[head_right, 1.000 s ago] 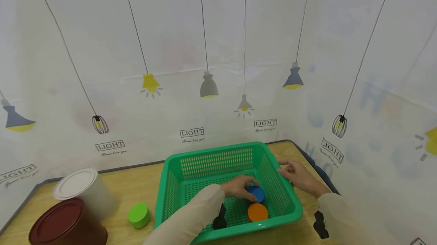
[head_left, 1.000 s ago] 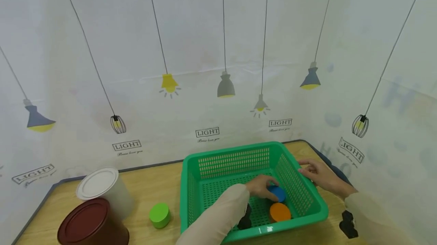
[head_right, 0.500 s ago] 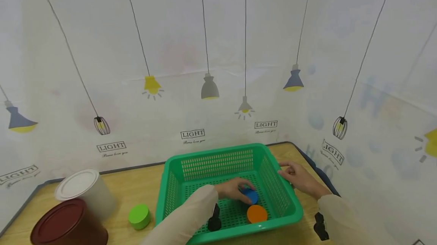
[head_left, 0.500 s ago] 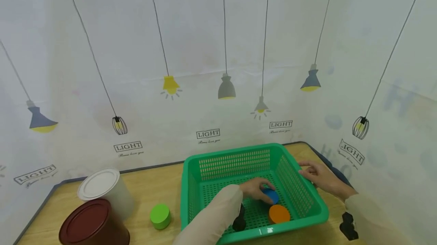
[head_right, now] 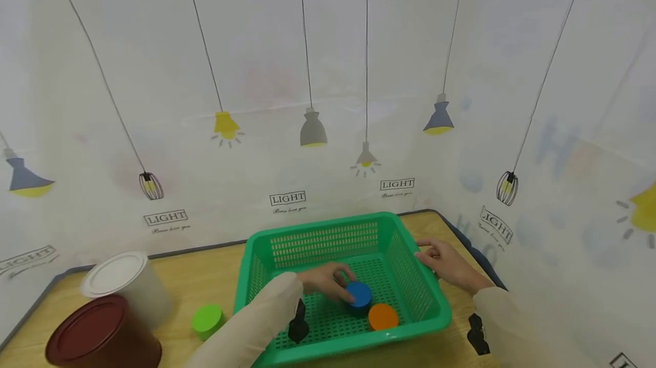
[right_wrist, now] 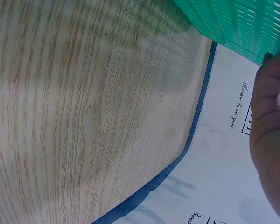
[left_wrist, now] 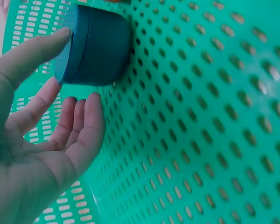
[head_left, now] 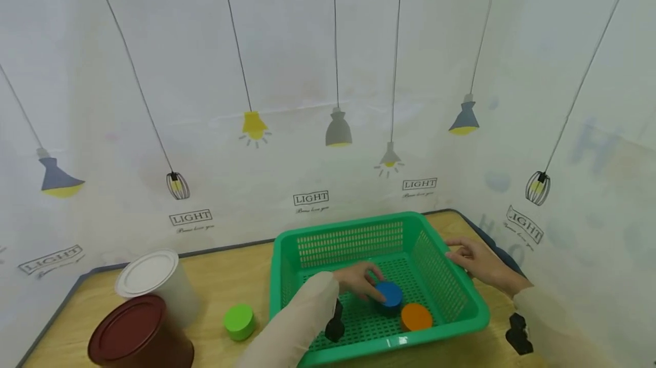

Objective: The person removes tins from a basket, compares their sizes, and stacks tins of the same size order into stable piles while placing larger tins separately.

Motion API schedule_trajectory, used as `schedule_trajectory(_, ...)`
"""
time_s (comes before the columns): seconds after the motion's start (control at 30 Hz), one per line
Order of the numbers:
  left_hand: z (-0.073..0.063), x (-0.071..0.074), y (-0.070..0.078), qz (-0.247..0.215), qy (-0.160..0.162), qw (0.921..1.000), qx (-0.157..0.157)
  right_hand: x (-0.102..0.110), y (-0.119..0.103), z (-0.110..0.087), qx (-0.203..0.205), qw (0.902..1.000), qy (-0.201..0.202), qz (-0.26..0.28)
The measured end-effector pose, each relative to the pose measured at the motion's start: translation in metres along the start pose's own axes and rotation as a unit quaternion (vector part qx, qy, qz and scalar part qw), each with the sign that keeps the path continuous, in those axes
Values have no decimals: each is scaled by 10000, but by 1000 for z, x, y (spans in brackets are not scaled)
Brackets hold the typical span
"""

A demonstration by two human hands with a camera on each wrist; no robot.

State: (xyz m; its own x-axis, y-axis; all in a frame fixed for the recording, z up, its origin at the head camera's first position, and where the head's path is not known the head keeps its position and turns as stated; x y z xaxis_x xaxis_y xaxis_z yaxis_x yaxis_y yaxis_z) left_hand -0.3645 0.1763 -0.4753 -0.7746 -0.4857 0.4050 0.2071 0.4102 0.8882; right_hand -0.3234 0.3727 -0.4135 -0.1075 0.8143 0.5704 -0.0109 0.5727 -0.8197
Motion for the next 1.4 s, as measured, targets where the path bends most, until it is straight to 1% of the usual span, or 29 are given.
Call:
schedule_trajectory(0.1, -2, 4, 4, 183, 17, 9998, -21, 1, 0, 0, -19, 10000, -28, 32)
schedule_trajectory(0.17, -2, 2, 9, 440, -49, 9989, -137, 1, 0, 0, 4, 10000, -57, 38)
schedule_trajectory(0.27, 0, -5, 14, 640, -307, 9971, -273, 1, 0, 0, -21, 10000, -61, 31)
schedule_trajectory(0.33, 2, -12, 14, 710, -502, 9958, -273, 1, 0, 0, -62, 10000, -46, 33)
schedule_trajectory(0.4, 4, -18, 14, 678, -653, 9953, -242, 1, 1, 0, -133, 9999, -50, 33)
schedule_trajectory(0.47, 4, -19, 13, 739, -700, 9945, -239, 0, -1, 1, -150, 9999, -67, 31)
schedule_trajectory(0.53, 3, -18, 13, 818, -674, 9940, -254, 0, -2, 2, -168, 9998, -88, 32)
schedule_trajectory(0.6, 1, -13, 15, 868, -591, 9942, -240, 1, -3, 2, -182, 9998, -83, 17)
schedule_trajectory(0.73, -2, 3, 21, 1058, -229, 9937, -299, 1, -5, 3, -104, 9999, -109, -15)
schedule_trajectory(0.8, -6, 12, 26, 1165, -43, 9924, -383, 0, -4, 2, -98, 9998, -170, -9)
schedule_trajectory(0.9, -13, 22, 38, 1234, 76, 9909, -531, 1, -3, 0, -91, 9997, -211, -25)
schedule_trajectory(1.07, -29, 30, 57, 1250, -16, 9896, -711, 3, -4, -2, -82, 9998, -199, -20)
schedule_trajectory(1.13, -37, 32, 64, 1139, -38, 9904, -781, 1, -4, -2, -87, 9997, -225, -2)
schedule_trajectory(1.27, -58, 41, 81, 962, 8, 9908, -954, -2, -4, -1, -87, 9996, -253, 1)
schedule_trajectory(1.4, -82, 56, 95, 994, 170, 9884, -1138, -3, -5, 0, -52, 9997, -220, -46)
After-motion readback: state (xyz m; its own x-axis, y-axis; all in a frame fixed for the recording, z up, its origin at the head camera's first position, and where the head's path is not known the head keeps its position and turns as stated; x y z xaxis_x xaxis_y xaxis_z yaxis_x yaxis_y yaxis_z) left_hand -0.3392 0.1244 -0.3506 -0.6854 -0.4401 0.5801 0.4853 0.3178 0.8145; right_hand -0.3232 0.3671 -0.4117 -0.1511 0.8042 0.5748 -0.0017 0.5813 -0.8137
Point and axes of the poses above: each hand's wrist, its own z-axis towards the middle knuckle, its own x-axis out of the back of the hand, y = z × x, the point moved 10 cm from there along z, towards the middle knuckle, and after that the axes turned 7 degrees about -x, right-handed, at the moved point
